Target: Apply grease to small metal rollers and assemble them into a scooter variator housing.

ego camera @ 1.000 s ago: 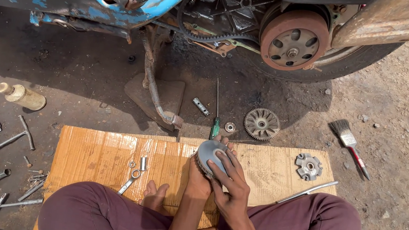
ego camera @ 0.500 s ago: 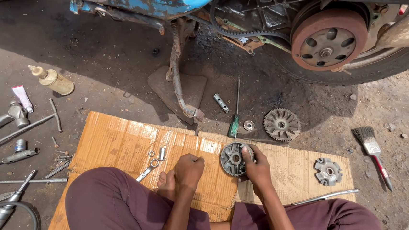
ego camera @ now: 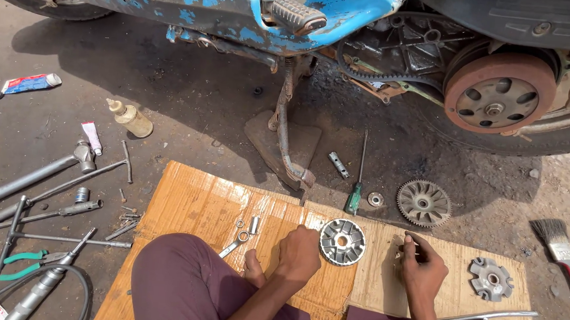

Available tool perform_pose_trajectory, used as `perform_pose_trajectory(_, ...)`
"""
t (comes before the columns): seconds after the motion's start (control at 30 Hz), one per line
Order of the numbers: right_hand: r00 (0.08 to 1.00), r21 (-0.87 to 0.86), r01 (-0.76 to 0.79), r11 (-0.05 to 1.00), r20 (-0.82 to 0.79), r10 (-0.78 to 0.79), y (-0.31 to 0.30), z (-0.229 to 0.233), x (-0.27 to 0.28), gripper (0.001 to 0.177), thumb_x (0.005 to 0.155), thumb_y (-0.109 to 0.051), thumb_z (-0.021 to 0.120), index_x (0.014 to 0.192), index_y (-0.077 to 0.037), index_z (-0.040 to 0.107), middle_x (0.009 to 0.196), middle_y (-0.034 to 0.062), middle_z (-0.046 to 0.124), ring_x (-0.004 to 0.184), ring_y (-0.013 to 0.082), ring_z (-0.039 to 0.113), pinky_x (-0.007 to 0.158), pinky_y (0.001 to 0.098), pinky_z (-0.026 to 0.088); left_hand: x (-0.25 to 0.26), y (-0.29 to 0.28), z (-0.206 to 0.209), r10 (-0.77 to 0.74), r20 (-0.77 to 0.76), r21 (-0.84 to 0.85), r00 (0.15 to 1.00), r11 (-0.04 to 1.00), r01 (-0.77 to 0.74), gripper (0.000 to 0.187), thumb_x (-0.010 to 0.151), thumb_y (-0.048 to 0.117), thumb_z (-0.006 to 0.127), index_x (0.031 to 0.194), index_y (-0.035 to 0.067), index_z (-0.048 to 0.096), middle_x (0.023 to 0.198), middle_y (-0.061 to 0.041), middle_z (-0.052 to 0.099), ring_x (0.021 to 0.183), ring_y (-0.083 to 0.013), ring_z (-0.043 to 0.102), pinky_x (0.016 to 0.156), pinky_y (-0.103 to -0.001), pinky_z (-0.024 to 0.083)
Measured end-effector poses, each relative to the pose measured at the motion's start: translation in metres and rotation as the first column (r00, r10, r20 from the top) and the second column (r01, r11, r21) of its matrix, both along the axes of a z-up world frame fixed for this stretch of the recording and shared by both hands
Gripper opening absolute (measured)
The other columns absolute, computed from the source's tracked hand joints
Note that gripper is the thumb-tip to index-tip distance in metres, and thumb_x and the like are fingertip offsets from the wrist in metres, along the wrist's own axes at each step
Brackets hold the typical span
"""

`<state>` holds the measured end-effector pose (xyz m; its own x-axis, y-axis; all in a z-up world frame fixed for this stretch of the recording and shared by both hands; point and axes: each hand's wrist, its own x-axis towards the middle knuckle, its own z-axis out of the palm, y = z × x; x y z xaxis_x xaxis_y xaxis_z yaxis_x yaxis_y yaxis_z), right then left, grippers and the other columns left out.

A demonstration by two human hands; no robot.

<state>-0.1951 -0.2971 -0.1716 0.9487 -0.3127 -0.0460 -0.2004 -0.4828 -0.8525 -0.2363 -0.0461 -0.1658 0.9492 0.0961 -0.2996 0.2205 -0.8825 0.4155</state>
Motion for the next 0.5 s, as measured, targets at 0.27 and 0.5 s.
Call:
perform_pose_trajectory(0.27, 0.999, 0.001, 0.020, 1.000, -0.029, -0.020, 0.000, -0.011, 0.005, 0.034, 0.097, -0.028, 0.070, 0.120, -0.003, 0.077, 0.081, 0.0132, 0.077, 0.066, 0.0154, 0.067, 0.066, 0.0301, 0.053, 0.067, 0.225, 0.075, 0.256, -0.497, 0.258, 0.829, 0.956, -0.141, 0.033, 0.078, 0.025, 0.091, 0.101, 0.005, 0.078, 0.090, -0.010, 0.076, 0.075, -0.0180, 0.073, 0.065, -0.031, 0.058)
perform_pose_trajectory(0.5, 0.989, -0.025, 0.121, 0.992, 0.094, -0.118, -0.008, -0.062, 0.012, 0.027, 0.094, -0.027, 0.072, 0.113, -0.009, 0.079, 0.076, 0.0125, 0.078, 0.071, 0.0110, 0.074, 0.071, 0.0268, 0.057, 0.048, 0.501, 0.004, 0.736, -0.526, 0.675, 0.426, 0.667, -0.317, 0.032, 0.071, 0.041, 0.093, 0.096, 0.022, 0.090, 0.098, 0.007, 0.085, 0.098, -0.0125, 0.077, 0.083, -0.034, 0.053)
